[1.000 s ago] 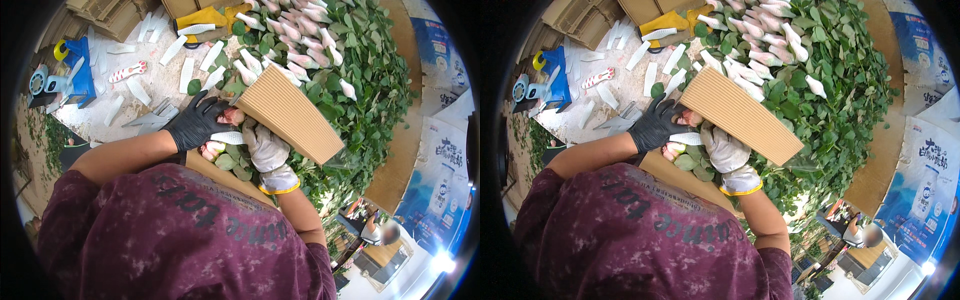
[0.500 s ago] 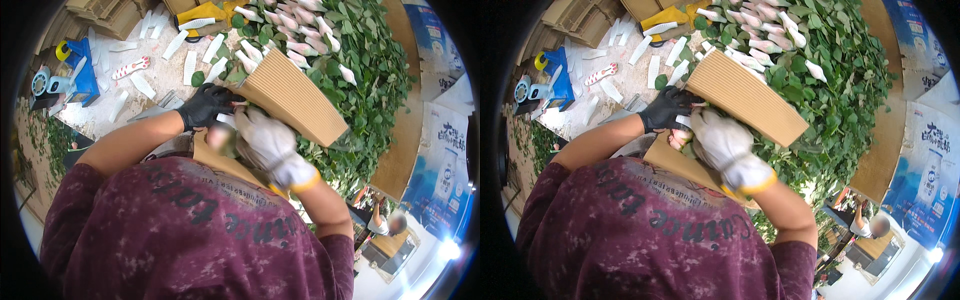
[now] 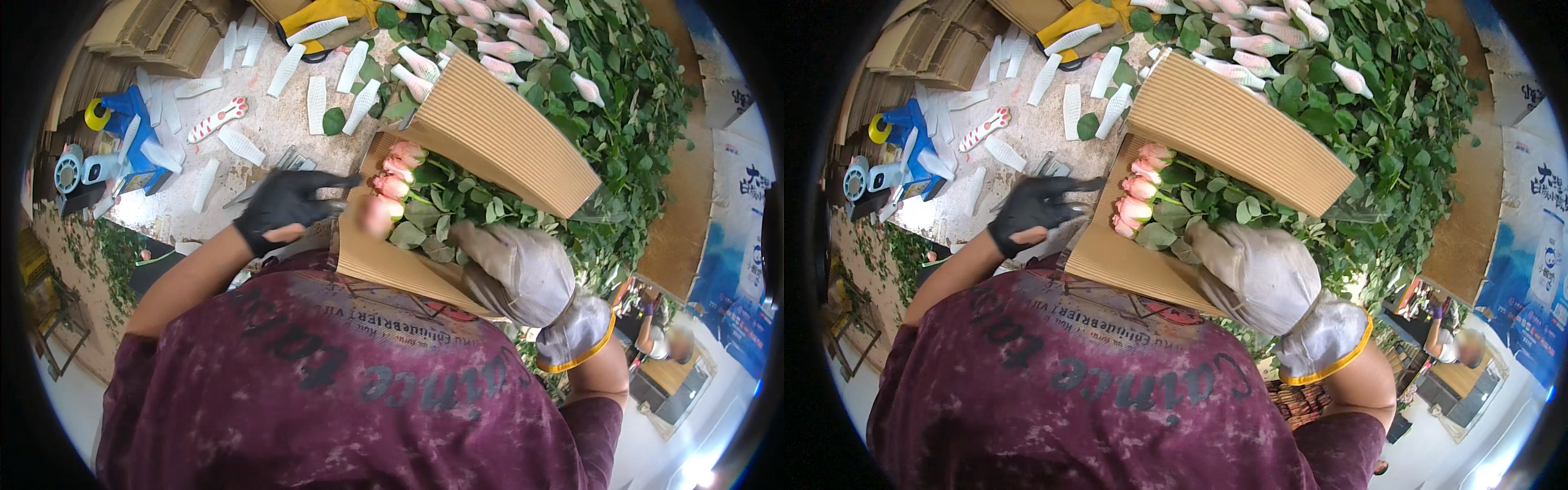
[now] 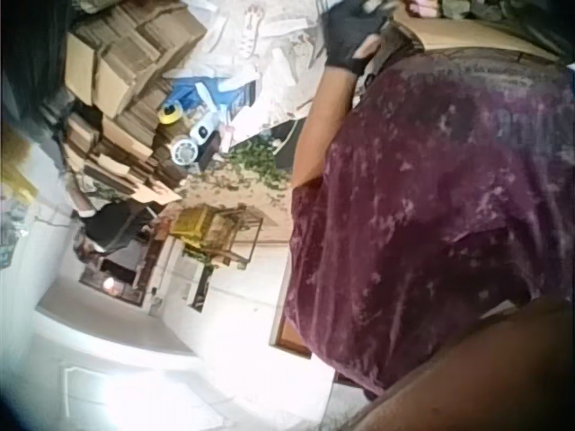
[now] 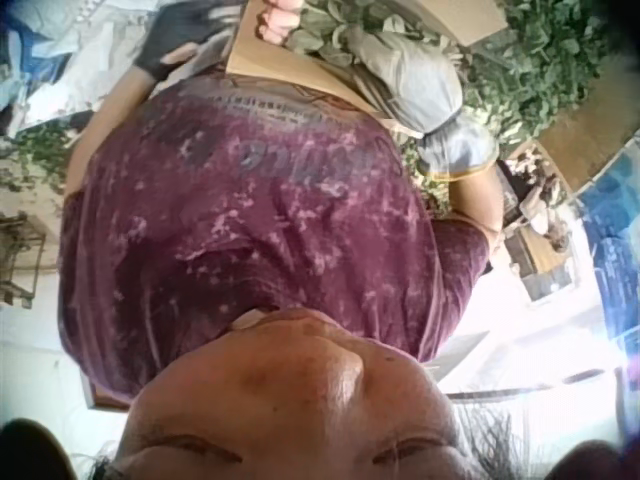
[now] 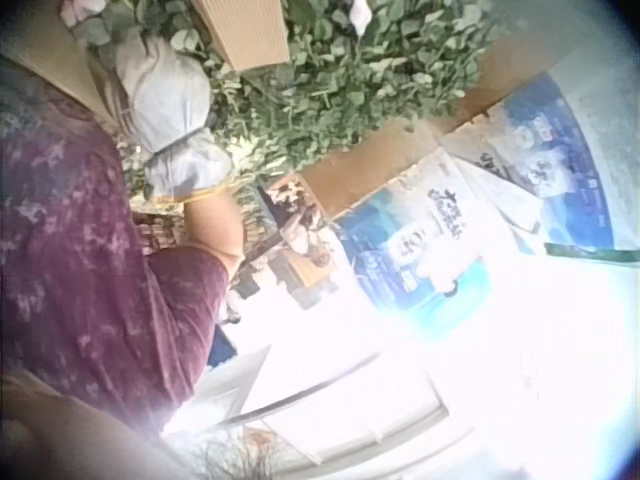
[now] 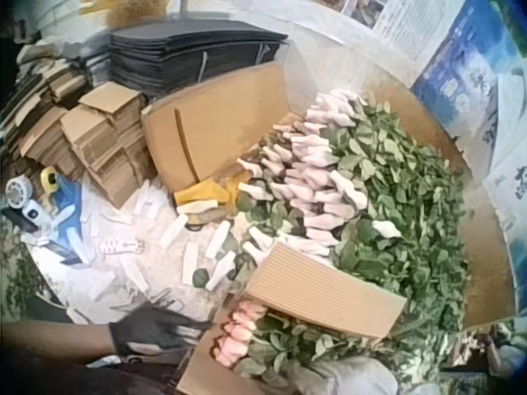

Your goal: The person selects individual roses from a pile, arranges them in rows within a black cardboard tray, covers them with a plastic sheet, and then repeats the process with a cardboard box.

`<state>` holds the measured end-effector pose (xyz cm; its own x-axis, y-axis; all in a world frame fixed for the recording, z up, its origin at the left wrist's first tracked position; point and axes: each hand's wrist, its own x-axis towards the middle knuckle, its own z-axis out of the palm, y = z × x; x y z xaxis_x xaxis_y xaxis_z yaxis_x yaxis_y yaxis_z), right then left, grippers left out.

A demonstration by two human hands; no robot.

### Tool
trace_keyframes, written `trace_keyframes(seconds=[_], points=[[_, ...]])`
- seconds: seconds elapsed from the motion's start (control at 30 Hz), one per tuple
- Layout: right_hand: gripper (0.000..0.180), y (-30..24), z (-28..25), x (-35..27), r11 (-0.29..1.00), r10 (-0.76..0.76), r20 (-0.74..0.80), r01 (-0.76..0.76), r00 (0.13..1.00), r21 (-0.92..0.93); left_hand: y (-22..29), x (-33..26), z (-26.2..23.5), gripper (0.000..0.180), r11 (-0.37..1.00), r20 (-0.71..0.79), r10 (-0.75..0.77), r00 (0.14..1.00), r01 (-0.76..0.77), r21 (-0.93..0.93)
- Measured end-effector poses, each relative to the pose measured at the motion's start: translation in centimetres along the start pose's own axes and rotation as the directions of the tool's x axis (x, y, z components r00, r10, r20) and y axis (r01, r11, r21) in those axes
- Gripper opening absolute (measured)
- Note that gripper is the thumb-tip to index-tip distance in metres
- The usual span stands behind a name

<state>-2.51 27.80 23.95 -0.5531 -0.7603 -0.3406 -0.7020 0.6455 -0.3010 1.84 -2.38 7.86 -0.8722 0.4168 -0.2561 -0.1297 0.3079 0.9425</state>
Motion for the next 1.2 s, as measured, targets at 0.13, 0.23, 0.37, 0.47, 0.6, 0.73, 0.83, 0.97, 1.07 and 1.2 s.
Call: trace_keyframes(seconds=[0.13, 0.23, 0.37, 0.47, 0.6, 0.73, 0.83, 0.97, 1.07, 1.2], points=[[0.026, -1.3, 1.5, 3.8, 0.984, 0.161, 0.381, -0.176, 0.911, 0.006, 0.0, 5.3, 2.9, 0.058, 0.827, 0.040, 0.455, 0.890, -0.439, 0.351], [0.029, 0.2, 7.4, 7.9, 0.982, 0.189, 0.451, -0.161, 0.873, -0.100, -2.4, 5.9, 4.9, 0.048, 0.689, 0.053, 0.401, 0.914, -0.340, 0.641], [0.034, 0.7, 10.4, 7.0, 0.986, 0.073, 0.103, -0.057, 0.992, -0.157, -3.7, 5.7, 5.0, 0.039, 0.754, -0.006, 0.347, 0.938, -0.275, 0.597], [0.032, -0.4, 7.6, 6.7, 0.991, 0.130, 0.241, -0.135, 0.962, 0.005, -4.3, 6.5, 4.9, 0.038, 0.783, -0.034, 0.361, 0.932, -0.283, 0.553], [0.030, 0.1, 7.7, 8.7, 0.998, 0.018, 0.536, -0.048, 0.844, 0.043, -3.6, 6.2, 4.7, 0.038, 0.775, -0.016, 0.330, 0.944, -0.262, 0.575], [0.010, 2.4, 12.4, 6.1, 0.969, -0.179, 0.026, 0.171, 0.984, 0.180, -3.5, 6.8, 4.4, 0.048, 0.780, 0.025, 0.367, 0.930, -0.322, 0.536], [0.013, 1.7, 10.6, 5.6, 0.953, 0.011, 0.138, -0.052, 0.990, 0.299, -3.6, 6.6, 4.4, 0.055, 0.730, 0.026, 0.442, 0.897, -0.376, 0.570], [0.029, 1.3, 5.4, 7.0, 0.887, 0.413, 0.082, -0.421, 0.907, 0.187, -4.0, 6.2, 4.9, 0.053, 0.773, -0.028, 0.459, 0.888, -0.384, 0.504], [0.036, 5.3, 11.5, 7.7, 0.997, 0.070, -0.169, -0.076, 0.983, -0.028, -3.5, 6.2, 4.5, 0.055, 0.777, 0.032, 0.417, 0.908, -0.375, 0.506], [0.025, 5.0, 10.4, 8.0, 0.992, 0.119, -0.077, -0.115, 0.990, 0.053, -3.3, 5.9, 4.3, 0.054, 0.766, 0.041, 0.435, 0.899, -0.394, 0.509]])
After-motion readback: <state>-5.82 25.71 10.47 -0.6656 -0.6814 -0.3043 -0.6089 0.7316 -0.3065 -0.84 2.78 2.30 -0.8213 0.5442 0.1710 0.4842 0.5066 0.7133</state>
